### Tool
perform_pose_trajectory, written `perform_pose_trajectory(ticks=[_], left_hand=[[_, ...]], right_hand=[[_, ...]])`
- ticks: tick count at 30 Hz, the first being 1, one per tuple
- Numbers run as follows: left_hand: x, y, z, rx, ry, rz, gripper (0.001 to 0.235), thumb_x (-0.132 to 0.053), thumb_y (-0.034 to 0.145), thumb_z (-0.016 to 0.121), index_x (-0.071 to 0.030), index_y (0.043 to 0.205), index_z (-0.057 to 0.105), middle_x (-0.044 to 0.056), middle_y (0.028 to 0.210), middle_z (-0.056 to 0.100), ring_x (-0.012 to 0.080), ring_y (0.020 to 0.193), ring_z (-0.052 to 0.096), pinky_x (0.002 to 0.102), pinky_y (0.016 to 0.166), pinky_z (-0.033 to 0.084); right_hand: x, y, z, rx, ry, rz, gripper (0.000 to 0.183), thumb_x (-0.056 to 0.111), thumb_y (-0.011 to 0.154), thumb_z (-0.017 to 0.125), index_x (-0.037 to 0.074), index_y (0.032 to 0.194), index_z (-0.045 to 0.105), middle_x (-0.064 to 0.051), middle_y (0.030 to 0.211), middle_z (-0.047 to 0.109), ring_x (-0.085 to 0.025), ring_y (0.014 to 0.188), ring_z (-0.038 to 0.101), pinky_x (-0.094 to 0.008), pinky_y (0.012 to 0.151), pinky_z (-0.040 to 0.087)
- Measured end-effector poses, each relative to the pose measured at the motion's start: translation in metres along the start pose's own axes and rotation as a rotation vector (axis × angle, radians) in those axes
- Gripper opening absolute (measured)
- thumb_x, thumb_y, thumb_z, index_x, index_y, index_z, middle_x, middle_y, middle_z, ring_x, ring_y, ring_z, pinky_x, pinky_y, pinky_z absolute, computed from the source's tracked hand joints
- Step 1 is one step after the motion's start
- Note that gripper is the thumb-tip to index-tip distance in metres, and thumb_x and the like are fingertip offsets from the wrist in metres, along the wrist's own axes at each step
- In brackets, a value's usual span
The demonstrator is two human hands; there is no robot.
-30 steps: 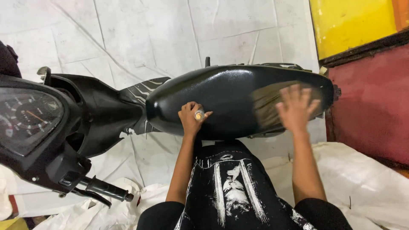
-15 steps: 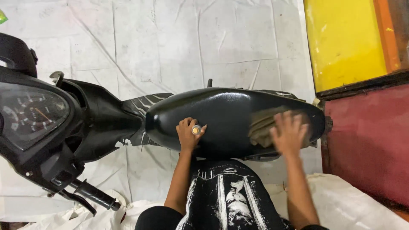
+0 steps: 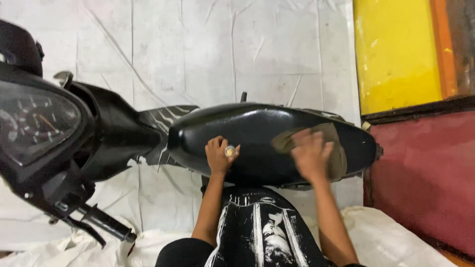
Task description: The person cleans a black motorcycle seat by repeatedly applying liquid from a small bottle and wiping the surface with a brown cloth. The person holds the bottle in one hand and uses the other to scrub the seat in circular and back-and-forth motions.
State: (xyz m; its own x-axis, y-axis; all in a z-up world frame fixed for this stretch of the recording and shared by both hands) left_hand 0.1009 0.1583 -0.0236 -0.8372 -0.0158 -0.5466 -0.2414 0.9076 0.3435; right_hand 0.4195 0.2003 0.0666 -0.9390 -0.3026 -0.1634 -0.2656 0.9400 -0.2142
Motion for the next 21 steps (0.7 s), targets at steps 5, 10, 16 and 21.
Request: perform_pose_trajectory(ticks=[5,10,16,21], left_hand=[[-0.003,0.007,-0.002,-0.054,0.019,0.044,0.056,-0.072,0.084,0.062,-0.016,0.086,0.062,0.007,0.104,0.062,0.0298,0.099,0.06,0.041,0.072,0.044],[-0.001,0.012,0.005,-0.038,0.029,0.018,0.058,-0.075,0.083,0.062,-0.017,0.083,0.061,0.005,0.102,0.063,0.0288,0.098,0.06,0.04,0.073,0.043],[-0.006,0.011,-0.006,-0.03,0.028,0.028,0.056,-0.074,0.084,0.061,-0.018,0.083,0.059,0.004,0.1,0.061,0.0279,0.096,0.059,0.039,0.072,0.043],[-0.008,0.01,-0.009,-0.03,0.055,0.041,0.056,-0.075,0.087,0.056,-0.019,0.083,0.057,0.004,0.098,0.058,0.0276,0.093,0.059,0.039,0.07,0.042]], right_hand=[[-0.109,0.009,0.016,-0.214,0.231,0.444,0.053,0.043,0.112,0.037,0.027,0.162,0.039,-0.009,0.173,0.025,-0.049,0.155,0.013,-0.085,0.109,0.003],[0.016,0.006,0.011,-0.148,0.103,0.154,0.049,0.035,0.106,0.046,0.033,0.156,0.047,-0.004,0.17,0.033,-0.049,0.156,0.016,-0.083,0.109,0.005],[-0.046,0.002,0.016,-0.075,0.199,0.321,0.05,0.031,0.108,0.045,0.028,0.158,0.042,-0.004,0.17,0.031,-0.046,0.156,0.018,-0.082,0.113,0.006],[-0.077,0.001,0.013,-0.13,0.352,0.568,0.061,0.049,0.11,0.035,0.025,0.166,0.029,-0.007,0.175,0.011,-0.046,0.156,-0.003,-0.084,0.109,-0.004]])
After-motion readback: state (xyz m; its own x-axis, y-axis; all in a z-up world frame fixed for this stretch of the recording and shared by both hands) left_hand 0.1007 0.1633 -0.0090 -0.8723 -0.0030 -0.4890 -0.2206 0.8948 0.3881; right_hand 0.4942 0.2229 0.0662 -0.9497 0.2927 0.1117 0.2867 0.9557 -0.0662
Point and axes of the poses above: each hand's wrist, its own y-axis towards the middle knuckle, its own z-axis out of the palm, x = y × z, the point moved 5 cm from there along y, towards the middle knuckle
